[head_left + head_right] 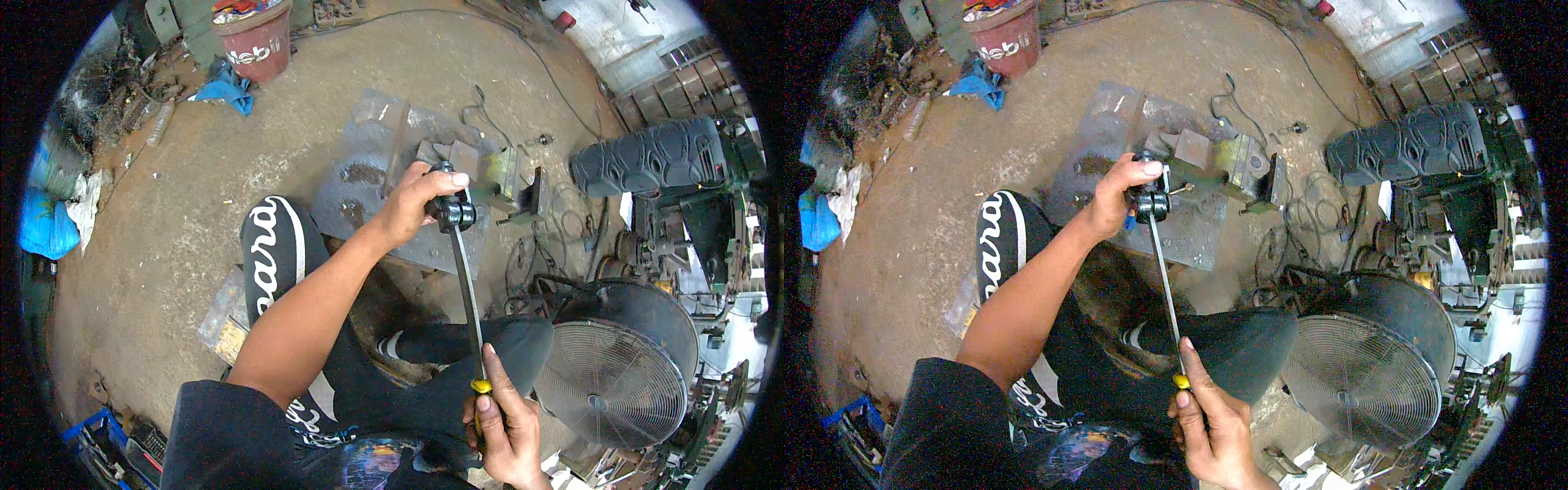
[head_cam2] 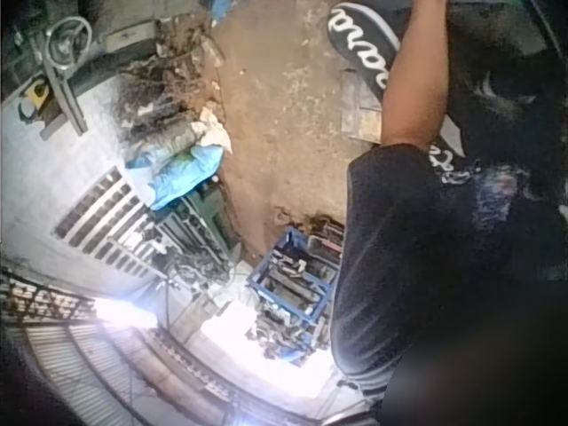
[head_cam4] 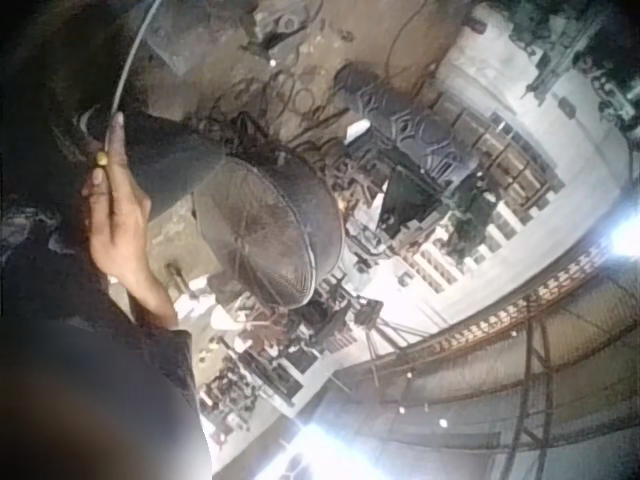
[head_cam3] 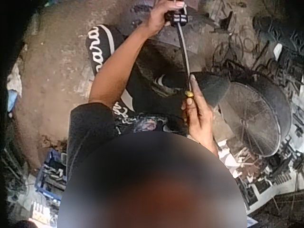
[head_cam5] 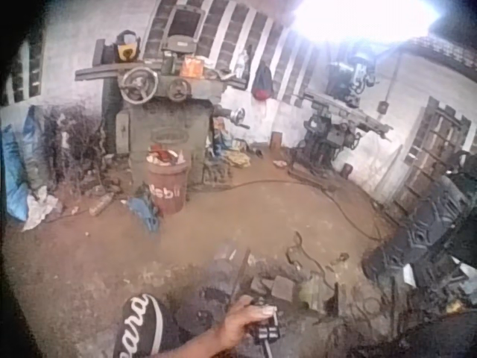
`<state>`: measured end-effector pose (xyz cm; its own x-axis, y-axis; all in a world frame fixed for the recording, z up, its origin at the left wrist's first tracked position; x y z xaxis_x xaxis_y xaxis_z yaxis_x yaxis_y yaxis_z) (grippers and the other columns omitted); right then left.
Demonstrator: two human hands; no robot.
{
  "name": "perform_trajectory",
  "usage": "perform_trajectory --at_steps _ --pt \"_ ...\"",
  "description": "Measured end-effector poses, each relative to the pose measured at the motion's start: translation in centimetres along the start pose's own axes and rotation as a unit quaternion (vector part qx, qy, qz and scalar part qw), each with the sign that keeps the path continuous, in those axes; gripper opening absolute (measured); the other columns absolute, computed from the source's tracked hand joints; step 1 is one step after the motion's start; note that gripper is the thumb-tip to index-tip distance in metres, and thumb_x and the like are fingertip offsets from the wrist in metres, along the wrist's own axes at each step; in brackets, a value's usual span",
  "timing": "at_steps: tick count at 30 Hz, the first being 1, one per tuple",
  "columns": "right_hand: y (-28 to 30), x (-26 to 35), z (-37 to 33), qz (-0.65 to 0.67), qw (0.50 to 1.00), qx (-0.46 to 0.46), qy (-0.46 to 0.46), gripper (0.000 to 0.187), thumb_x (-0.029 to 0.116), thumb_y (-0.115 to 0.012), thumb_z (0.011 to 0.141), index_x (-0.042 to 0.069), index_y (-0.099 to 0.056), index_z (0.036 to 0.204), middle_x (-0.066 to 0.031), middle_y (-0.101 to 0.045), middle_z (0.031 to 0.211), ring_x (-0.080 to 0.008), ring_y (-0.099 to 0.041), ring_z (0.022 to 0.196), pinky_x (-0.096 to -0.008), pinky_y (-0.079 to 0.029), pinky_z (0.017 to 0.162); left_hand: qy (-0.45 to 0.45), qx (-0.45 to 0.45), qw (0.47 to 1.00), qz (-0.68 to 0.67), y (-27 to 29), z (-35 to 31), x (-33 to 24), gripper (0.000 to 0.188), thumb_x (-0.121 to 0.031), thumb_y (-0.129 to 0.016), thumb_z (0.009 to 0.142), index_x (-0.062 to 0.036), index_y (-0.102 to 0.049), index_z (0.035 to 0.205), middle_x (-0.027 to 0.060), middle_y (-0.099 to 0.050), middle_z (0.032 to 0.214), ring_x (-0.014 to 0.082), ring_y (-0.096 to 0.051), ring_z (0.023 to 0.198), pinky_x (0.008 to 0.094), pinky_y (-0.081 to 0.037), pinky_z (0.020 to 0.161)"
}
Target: The person sits on the floor and uses a screwdriver to loosen and remove a bolt from a metal part clamped in a bench vise. They then remove the part, inspect it, and place it back in the vise to continue working.
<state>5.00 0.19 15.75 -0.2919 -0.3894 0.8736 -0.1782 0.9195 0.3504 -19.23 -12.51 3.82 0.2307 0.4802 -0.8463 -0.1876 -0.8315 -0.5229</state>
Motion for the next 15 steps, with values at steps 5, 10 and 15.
perform_trajectory --at_steps 5,10,15 --pt "0.2 0.7 0.2 -0.1 0.994 -0.001 -0.044 0.051 0.012 -0.048 0.106 0.006 -0.038 0.156 -0.0025 -0.059 0.068 -0.0085 -0.051 0.051 -0.0257 -0.045 0.05 -0.054 0.008 0.999 -0.002 -0.6 -0.1 -0.5 0.041 -0.049 -0.066 0.088 -0.012 -0.059 0.071 -0.0059 -0.052 0.066 0.0057 -0.049 0.058 0.0252 -0.034 0.05" --pt "0.2 1.4 1.1 -0.11 0.992 -0.013 -0.058 0.052 0.01 -0.045 0.106 0.007 -0.037 0.158 -0.0002 -0.054 0.063 -0.0074 -0.049 0.049 -0.0257 -0.043 0.048 -0.073 0.01 0.997 0.002 -1.0 0.0 -0.1 0.044 -0.05 -0.065 0.09 -0.0118 -0.059 0.069 -0.006 -0.051 0.063 0.0049 -0.049 0.057 0.0248 -0.034 0.051" --pt "0.0 2.7 0.9 -0.112 0.993 -0.02 0.006 0.049 0.011 -0.048 0.107 0.006 -0.041 0.156 -0.0014 -0.061 0.098 -0.009 -0.05 0.074 -0.0243 -0.046 0.067 -0.084 -0.011 0.996 -0.012 -0.9 0.3 -0.3 0.046 -0.052 -0.064 0.091 -0.0111 -0.062 0.07 -0.0055 -0.053 0.063 0.0045 -0.049 0.057 0.0249 -0.033 0.05"
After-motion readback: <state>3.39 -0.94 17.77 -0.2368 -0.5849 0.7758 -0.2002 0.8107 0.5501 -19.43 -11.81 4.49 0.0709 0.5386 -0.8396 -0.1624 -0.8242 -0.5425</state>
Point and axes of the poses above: each hand's wrist, its own z-axis towards the middle knuckle, its own y-axis out of the back of the hand, x = y × z, the point moved 7 cm from there along z, towards the middle knuckle
